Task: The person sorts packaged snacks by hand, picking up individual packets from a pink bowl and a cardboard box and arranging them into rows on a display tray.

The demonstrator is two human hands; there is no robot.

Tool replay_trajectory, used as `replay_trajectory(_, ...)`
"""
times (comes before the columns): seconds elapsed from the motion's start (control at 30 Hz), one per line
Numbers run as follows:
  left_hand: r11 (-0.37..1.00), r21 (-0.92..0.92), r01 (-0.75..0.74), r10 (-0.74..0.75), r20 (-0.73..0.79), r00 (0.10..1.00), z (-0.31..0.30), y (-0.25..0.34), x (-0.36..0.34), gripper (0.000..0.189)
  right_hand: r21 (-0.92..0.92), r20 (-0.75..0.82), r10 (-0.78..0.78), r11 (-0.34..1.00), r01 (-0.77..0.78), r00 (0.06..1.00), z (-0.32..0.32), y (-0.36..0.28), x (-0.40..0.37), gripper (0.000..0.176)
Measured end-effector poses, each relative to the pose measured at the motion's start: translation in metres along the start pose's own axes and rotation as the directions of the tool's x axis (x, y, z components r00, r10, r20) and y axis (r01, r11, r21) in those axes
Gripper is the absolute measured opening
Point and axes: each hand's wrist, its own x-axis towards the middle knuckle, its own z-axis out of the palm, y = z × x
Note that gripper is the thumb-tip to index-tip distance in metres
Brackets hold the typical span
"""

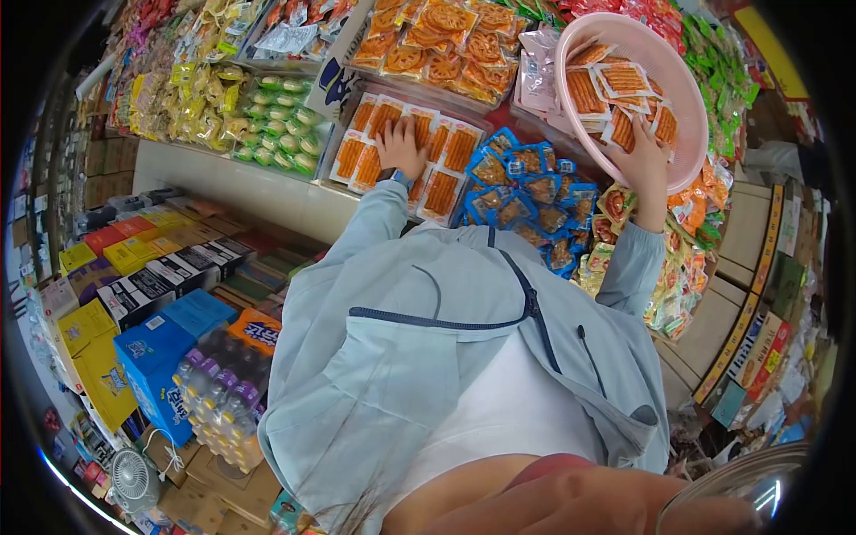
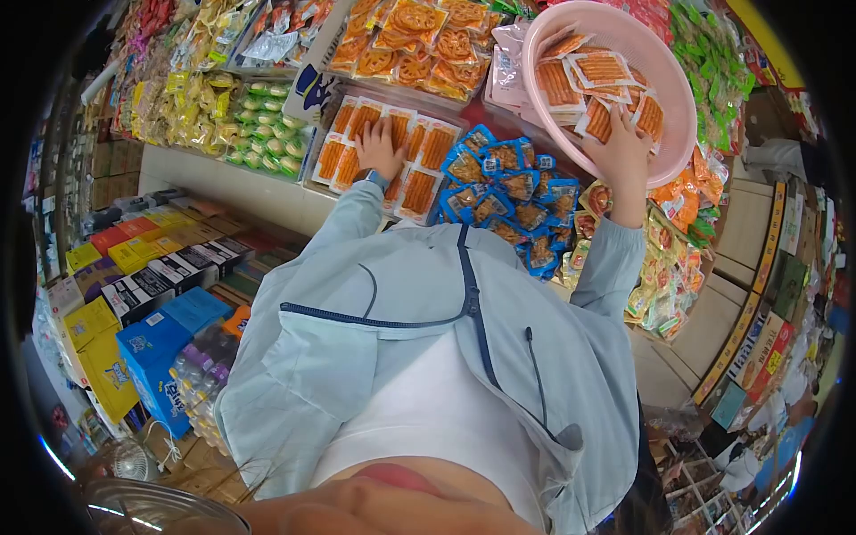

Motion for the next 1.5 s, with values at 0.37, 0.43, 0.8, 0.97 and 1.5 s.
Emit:
replay_trajectory(0.37,0.972,-0.215,0.097,-0.114,-0.069,0.991,-0.002,0.004,-0.008,0.075,0.577,-0.336,0.093,0.807,0.127,0.937,-0.020,-0.007,-0.016,0.028)
replay_trajectory(0.43,0.969,-0.210,0.133,-0.146,-0.050,0.988,-0.007,0.007,-0.008,0.071,0.704,-0.293,0.216,0.708,0.057,0.931,-0.028,-0.016,-0.025,0.029)
replay_trajectory(0.8,0.959,-0.280,-0.038,-0.041,-0.271,0.962,0.002,0.005,-0.039,0.051,0.945,0.233,-0.225,0.282,-0.166,0.946,0.022,-0.117,-0.087,0.025)
replay_trajectory(0.97,0.312,-0.797,0.517,-0.069,0.524,0.849,-0.028,0.022,-0.091,0.038,0.890,0.095,-0.630,0.401,0.218,0.771,0.055,-0.160,-0.116,0.031)
replay_trajectory(1.5,0.961,-0.001,-0.278,0.278,0.006,0.961,-0.035,-0.012,-0.070,0.052,0.879,0.171,-0.752,0.408,0.246,0.637,0.074,-0.152,-0.128,0.028)
